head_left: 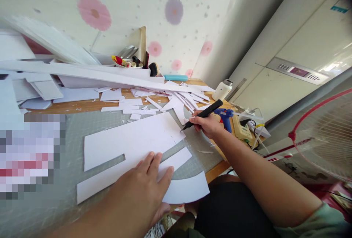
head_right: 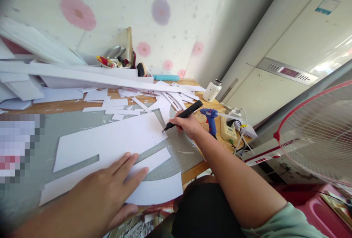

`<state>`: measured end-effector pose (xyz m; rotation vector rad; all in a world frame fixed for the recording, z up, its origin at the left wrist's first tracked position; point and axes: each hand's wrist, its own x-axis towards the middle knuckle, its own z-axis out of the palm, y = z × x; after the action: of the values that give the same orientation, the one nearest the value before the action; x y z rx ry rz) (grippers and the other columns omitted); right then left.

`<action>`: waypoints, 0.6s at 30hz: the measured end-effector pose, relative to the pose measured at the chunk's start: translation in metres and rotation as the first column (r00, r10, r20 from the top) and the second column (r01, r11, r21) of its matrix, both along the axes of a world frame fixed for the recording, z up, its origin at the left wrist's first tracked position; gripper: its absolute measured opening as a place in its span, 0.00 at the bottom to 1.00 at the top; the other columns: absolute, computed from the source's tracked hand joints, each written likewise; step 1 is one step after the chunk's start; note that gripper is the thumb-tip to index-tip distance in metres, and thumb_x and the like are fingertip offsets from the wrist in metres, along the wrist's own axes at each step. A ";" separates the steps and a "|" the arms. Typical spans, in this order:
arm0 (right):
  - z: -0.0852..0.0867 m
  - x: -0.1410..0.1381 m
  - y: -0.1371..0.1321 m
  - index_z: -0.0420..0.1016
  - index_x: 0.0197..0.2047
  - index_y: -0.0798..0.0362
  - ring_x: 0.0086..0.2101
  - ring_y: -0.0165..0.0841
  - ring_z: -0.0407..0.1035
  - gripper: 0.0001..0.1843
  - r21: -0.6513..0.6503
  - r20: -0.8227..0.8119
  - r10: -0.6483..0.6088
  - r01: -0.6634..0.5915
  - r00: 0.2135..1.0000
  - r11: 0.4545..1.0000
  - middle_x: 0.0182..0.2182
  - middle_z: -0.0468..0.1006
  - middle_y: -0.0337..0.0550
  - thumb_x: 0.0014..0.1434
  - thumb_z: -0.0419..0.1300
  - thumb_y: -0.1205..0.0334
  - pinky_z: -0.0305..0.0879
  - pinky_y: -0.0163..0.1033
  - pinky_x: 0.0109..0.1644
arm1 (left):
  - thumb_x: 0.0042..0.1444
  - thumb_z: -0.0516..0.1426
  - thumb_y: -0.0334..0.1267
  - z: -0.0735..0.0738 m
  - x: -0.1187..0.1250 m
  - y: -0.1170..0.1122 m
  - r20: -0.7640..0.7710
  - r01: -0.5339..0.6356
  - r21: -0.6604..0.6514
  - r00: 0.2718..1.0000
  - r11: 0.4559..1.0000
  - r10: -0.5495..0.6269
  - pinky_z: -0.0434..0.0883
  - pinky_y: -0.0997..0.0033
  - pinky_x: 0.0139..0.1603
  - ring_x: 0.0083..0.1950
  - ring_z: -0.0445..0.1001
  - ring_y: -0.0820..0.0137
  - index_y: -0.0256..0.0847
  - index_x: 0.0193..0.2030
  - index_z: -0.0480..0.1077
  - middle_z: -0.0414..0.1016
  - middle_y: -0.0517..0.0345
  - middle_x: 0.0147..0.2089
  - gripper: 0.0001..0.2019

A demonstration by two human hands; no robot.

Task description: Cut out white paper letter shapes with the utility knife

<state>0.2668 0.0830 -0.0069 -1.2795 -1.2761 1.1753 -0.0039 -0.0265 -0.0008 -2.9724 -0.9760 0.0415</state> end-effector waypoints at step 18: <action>0.008 -0.104 -0.035 0.66 0.23 0.51 0.15 0.24 0.56 0.16 -0.043 -0.159 0.111 -0.119 0.981 0.992 0.12 0.64 0.30 0.46 0.69 0.54 0.53 0.33 0.19 | 0.61 0.56 0.54 -0.001 0.001 -0.005 -0.007 -0.011 -0.040 1.000 0.999 0.010 0.69 0.40 0.58 0.67 0.62 0.34 0.32 0.65 0.66 0.61 0.13 0.64 0.33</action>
<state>0.1632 0.0479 0.0008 -1.1393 -1.2238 1.3711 -0.0025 -0.0314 -0.0017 -3.0015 -1.0019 0.0715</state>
